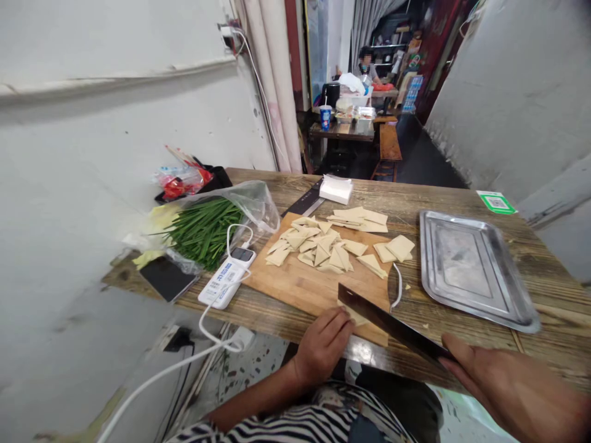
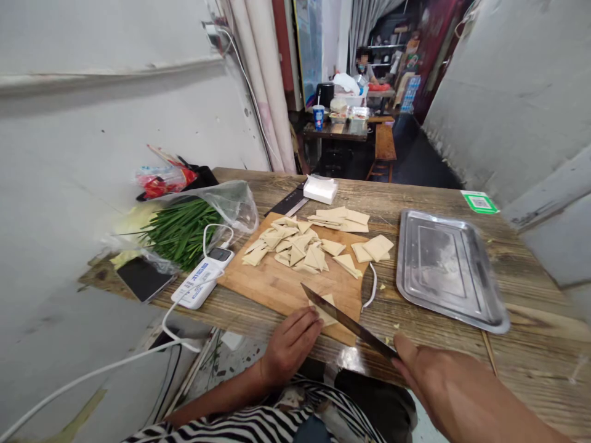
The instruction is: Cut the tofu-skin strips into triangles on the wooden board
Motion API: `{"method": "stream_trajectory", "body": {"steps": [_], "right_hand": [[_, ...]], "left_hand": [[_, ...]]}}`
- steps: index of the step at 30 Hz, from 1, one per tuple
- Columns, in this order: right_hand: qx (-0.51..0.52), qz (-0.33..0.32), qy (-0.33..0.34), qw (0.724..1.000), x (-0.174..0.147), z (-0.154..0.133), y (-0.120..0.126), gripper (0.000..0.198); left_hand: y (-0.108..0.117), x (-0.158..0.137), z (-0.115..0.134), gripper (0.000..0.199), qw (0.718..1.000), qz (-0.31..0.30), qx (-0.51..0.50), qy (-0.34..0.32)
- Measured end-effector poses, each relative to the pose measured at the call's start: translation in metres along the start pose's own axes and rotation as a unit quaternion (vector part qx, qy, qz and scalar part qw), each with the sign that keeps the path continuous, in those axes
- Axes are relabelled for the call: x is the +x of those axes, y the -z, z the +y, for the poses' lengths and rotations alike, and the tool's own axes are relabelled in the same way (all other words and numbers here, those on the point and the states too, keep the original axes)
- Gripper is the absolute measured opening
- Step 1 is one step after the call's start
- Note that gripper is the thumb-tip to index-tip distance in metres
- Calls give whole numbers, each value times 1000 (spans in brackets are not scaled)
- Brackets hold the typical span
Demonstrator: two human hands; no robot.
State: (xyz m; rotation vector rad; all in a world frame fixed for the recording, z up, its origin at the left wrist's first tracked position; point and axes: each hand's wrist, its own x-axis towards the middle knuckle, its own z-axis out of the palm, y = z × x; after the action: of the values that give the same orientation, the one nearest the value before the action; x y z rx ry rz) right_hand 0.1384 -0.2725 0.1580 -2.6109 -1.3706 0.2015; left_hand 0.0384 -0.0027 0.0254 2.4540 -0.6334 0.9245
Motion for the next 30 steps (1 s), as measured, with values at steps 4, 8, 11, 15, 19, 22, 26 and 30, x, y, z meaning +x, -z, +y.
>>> {"method": "stream_trajectory", "body": {"steps": [4,8,11,15,19,22,26,30], "right_hand": [[-7,4,51,999,6,-4,-3,25],[-61,-10,47,997,2,-9,-13,19],[-98,-16,34,994,-10,-19,-26,32],[-86,44,15,995,-23,-30,-35,35],[-114,107,36,987,-25,-25,-29,22],[-129,147,10,981,-22,-15,-20,18],[-85,176,-27,980,-24,-6,-13,30],[-69,220,-48,972,-38,-4,-22,30]], "left_hand": [[-1,-2,-1,35,1000,-7,-2,4],[-7,-9,-2,37,1000,-17,-11,7],[-12,-11,-3,35,1000,15,11,14],[-10,-4,-1,30,997,64,40,13],[1,7,2,30,999,29,41,10],[12,19,1,40,997,-33,60,37],[22,44,-5,72,970,-221,88,54],[33,73,-10,67,928,-360,90,32]]}}
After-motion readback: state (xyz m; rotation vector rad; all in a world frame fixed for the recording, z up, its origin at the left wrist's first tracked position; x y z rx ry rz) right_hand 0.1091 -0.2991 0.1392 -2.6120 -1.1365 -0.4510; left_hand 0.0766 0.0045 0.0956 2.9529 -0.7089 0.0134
